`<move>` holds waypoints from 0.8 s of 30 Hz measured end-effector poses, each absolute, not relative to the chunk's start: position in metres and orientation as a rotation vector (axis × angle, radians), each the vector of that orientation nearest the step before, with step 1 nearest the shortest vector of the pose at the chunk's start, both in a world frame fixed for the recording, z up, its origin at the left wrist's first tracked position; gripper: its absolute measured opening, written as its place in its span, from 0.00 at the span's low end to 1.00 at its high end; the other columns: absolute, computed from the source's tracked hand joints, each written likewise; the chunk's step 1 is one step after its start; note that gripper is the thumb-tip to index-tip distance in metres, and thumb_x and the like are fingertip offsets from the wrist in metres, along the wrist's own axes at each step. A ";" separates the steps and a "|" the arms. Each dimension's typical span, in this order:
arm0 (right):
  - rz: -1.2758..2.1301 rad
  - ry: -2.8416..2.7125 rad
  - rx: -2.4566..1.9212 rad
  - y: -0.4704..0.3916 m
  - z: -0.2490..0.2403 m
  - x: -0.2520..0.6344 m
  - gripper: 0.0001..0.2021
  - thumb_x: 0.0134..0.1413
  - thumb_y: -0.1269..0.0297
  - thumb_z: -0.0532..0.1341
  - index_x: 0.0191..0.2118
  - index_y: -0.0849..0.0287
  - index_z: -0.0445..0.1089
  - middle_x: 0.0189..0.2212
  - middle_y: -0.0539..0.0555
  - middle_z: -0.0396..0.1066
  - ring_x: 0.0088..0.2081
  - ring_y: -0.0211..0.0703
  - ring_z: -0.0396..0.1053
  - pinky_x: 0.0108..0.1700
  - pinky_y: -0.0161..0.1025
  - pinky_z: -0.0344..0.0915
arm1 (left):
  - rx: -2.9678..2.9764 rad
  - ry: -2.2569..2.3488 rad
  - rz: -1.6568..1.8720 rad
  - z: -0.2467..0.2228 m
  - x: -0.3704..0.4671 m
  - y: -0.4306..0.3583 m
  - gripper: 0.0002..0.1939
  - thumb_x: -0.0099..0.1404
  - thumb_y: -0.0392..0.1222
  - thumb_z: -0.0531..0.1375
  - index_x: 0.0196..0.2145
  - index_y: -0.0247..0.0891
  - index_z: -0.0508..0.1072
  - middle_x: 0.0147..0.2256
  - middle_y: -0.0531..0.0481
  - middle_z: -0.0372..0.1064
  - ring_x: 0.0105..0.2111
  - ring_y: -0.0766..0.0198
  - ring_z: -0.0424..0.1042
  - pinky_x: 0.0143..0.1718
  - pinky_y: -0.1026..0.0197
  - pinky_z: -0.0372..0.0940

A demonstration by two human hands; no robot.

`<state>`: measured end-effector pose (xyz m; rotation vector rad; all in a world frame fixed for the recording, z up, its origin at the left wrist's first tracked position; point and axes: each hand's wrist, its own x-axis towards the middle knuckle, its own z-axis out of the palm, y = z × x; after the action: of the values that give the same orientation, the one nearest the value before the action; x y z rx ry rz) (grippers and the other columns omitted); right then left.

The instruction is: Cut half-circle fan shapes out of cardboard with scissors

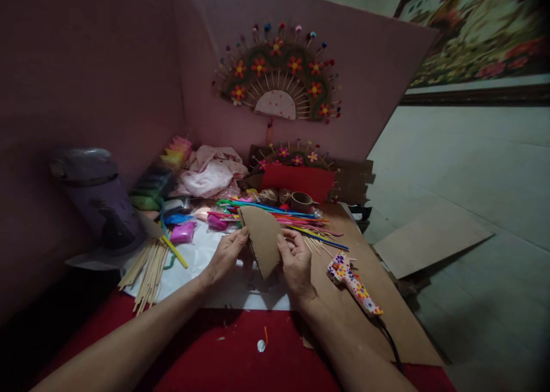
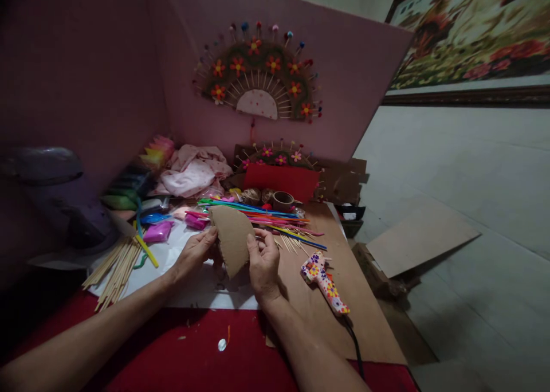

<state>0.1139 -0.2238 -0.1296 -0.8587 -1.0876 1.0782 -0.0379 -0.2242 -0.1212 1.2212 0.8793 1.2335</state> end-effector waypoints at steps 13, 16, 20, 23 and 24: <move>1.103 -1.061 -0.913 -0.222 -0.134 0.114 0.19 0.50 0.51 0.64 0.40 0.59 0.62 0.23 0.47 0.69 0.18 0.33 0.62 0.18 0.30 0.59 | 1.074 0.809 1.271 -0.112 -0.036 -0.223 0.14 0.56 0.50 0.58 0.31 0.35 0.68 0.18 0.51 0.69 0.15 0.63 0.67 0.15 0.63 0.62; 1.094 -1.103 -0.941 -0.224 -0.133 0.114 0.19 0.51 0.51 0.63 0.41 0.59 0.62 0.24 0.47 0.69 0.15 0.31 0.59 0.14 0.28 0.54 | 1.048 0.836 1.295 -0.114 -0.037 -0.223 0.12 0.55 0.48 0.59 0.31 0.35 0.68 0.18 0.54 0.67 0.14 0.65 0.66 0.15 0.63 0.62; 1.089 -1.141 -0.924 -0.226 -0.131 0.113 0.19 0.51 0.51 0.63 0.42 0.58 0.62 0.27 0.50 0.71 0.18 0.33 0.63 0.17 0.30 0.58 | 1.078 0.831 1.291 -0.116 -0.039 -0.223 0.13 0.55 0.47 0.60 0.33 0.35 0.69 0.19 0.56 0.66 0.14 0.67 0.65 0.15 0.64 0.62; 1.050 -1.168 -0.884 -0.227 -0.131 0.113 0.18 0.50 0.55 0.65 0.42 0.58 0.62 0.30 0.51 0.72 0.27 0.37 0.69 0.29 0.34 0.67 | 1.120 0.862 1.318 -0.118 -0.039 -0.223 0.11 0.55 0.46 0.60 0.32 0.34 0.68 0.19 0.55 0.67 0.15 0.67 0.66 0.15 0.65 0.62; 1.035 -1.163 -0.892 -0.227 -0.131 0.113 0.17 0.49 0.56 0.66 0.40 0.58 0.62 0.30 0.51 0.72 0.28 0.37 0.70 0.31 0.35 0.68 | 1.127 0.878 1.328 -0.118 -0.040 -0.222 0.11 0.55 0.45 0.60 0.31 0.34 0.68 0.18 0.55 0.67 0.15 0.67 0.66 0.15 0.66 0.61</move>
<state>0.1127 -0.2268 -0.1310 -0.8920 -1.1635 1.0349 -0.0395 -0.2223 -0.1181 1.1271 0.8784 1.3282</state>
